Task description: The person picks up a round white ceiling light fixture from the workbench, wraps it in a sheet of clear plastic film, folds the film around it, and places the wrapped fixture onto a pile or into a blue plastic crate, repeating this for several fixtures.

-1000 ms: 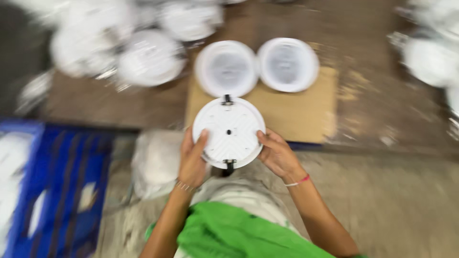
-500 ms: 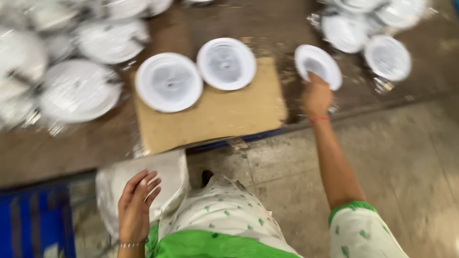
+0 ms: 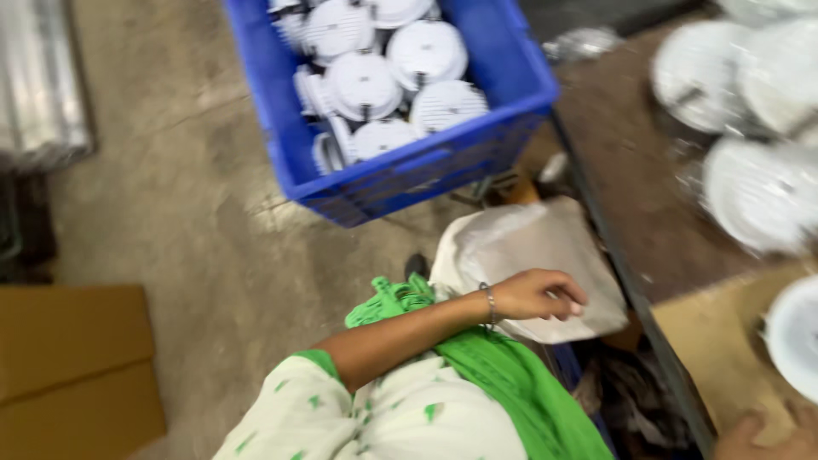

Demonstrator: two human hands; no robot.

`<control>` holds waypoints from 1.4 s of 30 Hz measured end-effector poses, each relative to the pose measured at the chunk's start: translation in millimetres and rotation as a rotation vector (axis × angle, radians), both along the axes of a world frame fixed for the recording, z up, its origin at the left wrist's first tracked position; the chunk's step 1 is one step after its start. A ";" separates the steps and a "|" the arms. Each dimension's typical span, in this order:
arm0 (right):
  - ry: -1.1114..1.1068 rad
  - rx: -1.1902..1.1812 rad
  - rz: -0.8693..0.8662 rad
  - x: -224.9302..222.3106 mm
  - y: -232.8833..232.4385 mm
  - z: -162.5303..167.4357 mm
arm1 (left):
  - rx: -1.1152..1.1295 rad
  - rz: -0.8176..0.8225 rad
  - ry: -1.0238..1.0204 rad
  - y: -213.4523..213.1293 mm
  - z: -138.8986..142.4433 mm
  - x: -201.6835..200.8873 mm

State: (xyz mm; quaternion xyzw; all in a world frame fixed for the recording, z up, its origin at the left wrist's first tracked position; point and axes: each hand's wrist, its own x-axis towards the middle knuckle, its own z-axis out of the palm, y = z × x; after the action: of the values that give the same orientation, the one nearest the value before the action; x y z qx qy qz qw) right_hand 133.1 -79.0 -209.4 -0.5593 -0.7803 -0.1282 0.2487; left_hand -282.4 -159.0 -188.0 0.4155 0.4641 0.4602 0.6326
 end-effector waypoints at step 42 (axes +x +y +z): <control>1.428 -1.483 0.257 -375.6 -41.0 86.8 | 1.065 0.235 1.141 -42.3 182.7 -313.8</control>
State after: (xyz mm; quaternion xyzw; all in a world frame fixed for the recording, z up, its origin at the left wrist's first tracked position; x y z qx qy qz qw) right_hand -242.5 -120.0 -122.6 -0.4302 -0.3878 0.7731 0.2585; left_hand -596.2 -201.3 -5.4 0.7826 0.4750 0.4003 -0.0402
